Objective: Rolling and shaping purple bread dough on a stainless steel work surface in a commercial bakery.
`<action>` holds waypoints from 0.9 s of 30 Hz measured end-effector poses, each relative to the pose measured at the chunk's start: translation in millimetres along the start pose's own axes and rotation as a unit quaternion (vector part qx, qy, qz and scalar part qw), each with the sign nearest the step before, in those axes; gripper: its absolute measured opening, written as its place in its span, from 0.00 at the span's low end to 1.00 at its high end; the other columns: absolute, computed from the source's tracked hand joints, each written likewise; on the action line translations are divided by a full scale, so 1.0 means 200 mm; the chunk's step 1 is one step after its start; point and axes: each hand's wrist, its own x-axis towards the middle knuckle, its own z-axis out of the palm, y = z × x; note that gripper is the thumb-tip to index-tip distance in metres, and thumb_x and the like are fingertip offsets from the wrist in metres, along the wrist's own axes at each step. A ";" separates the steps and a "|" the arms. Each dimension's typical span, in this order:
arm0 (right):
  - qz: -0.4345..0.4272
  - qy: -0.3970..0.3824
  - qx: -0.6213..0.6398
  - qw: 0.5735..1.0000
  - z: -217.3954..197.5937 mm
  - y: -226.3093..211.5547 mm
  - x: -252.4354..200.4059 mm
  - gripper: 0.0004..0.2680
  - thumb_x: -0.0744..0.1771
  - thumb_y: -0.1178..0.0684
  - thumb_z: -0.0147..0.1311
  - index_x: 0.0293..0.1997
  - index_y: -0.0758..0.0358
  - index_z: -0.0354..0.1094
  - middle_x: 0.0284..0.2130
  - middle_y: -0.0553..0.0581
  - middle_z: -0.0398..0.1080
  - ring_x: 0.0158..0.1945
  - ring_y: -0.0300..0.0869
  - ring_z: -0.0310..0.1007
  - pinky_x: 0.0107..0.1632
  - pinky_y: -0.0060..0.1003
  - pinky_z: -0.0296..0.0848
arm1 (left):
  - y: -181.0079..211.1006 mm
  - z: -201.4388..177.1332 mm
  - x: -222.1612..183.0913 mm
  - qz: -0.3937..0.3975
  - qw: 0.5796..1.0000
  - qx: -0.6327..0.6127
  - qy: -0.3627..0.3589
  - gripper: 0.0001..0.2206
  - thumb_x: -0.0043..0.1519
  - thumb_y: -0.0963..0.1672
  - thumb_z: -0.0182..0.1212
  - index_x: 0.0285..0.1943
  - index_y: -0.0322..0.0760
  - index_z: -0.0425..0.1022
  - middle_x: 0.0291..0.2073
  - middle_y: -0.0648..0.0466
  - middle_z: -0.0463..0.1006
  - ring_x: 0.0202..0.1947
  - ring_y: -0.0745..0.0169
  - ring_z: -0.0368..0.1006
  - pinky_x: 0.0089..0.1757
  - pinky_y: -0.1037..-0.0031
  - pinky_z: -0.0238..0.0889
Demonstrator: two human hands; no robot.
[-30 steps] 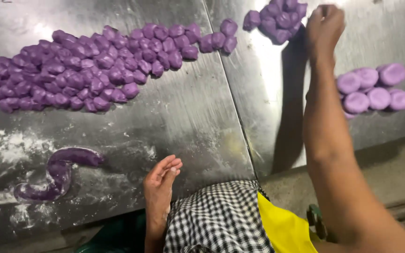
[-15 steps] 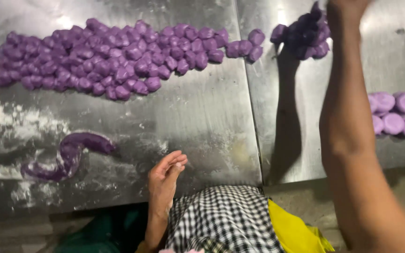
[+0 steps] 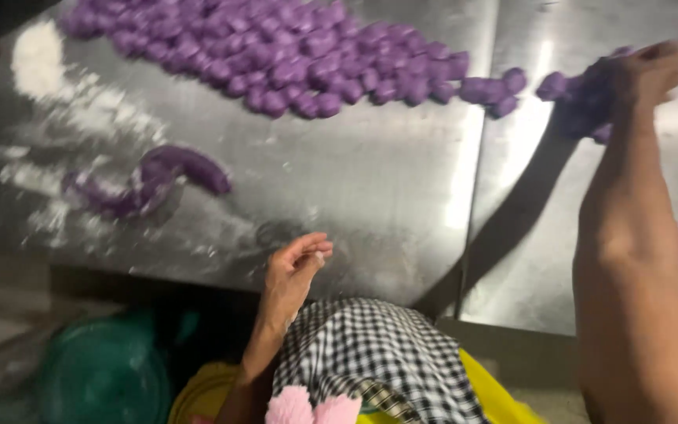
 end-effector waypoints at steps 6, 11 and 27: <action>-0.184 -0.098 0.419 0.884 -0.30 -0.92 -1.07 0.09 0.74 0.56 0.62 0.56 0.69 0.68 0.39 0.58 0.74 0.41 0.39 0.71 0.46 0.33 0.69 | -0.08 -0.08 -0.03 -0.054 0.987 -0.130 0.072 0.17 0.62 0.40 0.64 0.60 0.26 0.75 0.48 0.45 0.82 0.47 0.59 0.79 0.47 0.70 0.74; -0.090 -0.543 0.476 0.686 -0.67 -1.58 -2.27 0.07 0.66 0.64 0.61 0.47 0.69 0.70 0.43 0.57 0.75 0.48 0.39 0.76 0.55 0.36 0.76 | -0.02 -0.13 0.03 0.031 0.967 -0.249 -0.046 0.25 0.62 0.41 0.67 0.69 0.32 0.65 0.53 0.51 0.79 0.51 0.66 0.74 0.52 0.74 0.70; -0.279 -0.383 0.213 0.854 -0.13 -2.43 -2.89 0.15 0.67 0.53 0.61 0.59 0.67 0.69 0.42 0.61 0.77 0.47 0.47 0.80 0.46 0.38 0.79 | -0.26 -1.19 -0.17 0.003 0.896 -0.434 0.090 0.11 0.61 0.38 0.64 0.52 0.25 0.75 0.40 0.52 0.78 0.38 0.61 0.78 0.42 0.62 0.80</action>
